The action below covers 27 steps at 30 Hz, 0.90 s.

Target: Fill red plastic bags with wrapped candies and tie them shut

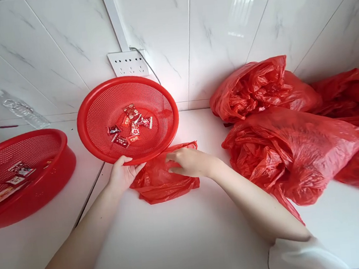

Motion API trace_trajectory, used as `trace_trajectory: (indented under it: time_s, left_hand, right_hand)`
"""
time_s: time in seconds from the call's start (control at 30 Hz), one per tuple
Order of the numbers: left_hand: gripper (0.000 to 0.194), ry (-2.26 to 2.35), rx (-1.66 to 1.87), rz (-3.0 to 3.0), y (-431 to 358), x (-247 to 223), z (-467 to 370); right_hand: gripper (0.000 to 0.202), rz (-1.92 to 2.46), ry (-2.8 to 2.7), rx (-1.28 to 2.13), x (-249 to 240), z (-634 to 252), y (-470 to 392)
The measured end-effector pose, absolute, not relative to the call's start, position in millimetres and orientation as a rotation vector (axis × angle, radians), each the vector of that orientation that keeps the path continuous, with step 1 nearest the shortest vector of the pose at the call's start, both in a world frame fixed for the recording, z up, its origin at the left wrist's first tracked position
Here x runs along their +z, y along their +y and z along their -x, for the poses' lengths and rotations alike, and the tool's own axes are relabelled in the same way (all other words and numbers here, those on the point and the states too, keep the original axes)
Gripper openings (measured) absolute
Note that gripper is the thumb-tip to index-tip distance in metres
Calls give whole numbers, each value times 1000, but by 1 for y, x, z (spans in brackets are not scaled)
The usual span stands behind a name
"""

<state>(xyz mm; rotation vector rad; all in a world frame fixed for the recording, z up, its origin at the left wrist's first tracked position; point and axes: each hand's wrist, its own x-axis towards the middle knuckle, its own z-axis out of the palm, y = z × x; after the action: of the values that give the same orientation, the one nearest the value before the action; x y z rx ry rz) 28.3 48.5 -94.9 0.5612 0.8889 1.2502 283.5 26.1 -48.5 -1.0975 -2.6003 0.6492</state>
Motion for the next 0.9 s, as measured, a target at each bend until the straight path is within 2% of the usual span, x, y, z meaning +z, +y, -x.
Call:
trace_trajectory:
  time_s: [0.13, 0.27, 0.4, 0.5, 0.6, 0.67, 0.8, 0.9]
  left_hand:
    - [18, 862, 1194, -588, 46, -109, -30]
    - [19, 864, 1111, -599, 44, -113, -34]
    - [25, 799, 1011, -663, 41, -116, -39]
    - [33, 756, 925, -722, 40, -120, -41]
    - [39, 749, 881, -750, 39, -123, -41]
    - [42, 758, 874, -737, 40, -124, -41]
    - [44, 756, 874, -714, 42, -125, -38]
    - [43, 739, 866, -718, 45, -124, -35]
  right_hand:
    - [19, 985, -2531, 495, -56, -281, 33]
    - [24, 1120, -2447, 233, -69, -277, 45]
    - [29, 1260, -2381, 166, -87, -271, 58]
    - [48, 1375, -2338, 192, -102, -265, 65]
    - [72, 1399, -2387, 301, -114, -260, 68]
    - [73, 1332, -2415, 400, -118, -258, 68]
    - [57, 1192, -2234, 728, -115, -256, 71]
    - [38, 1080, -1747, 1293, -105, -256, 75]
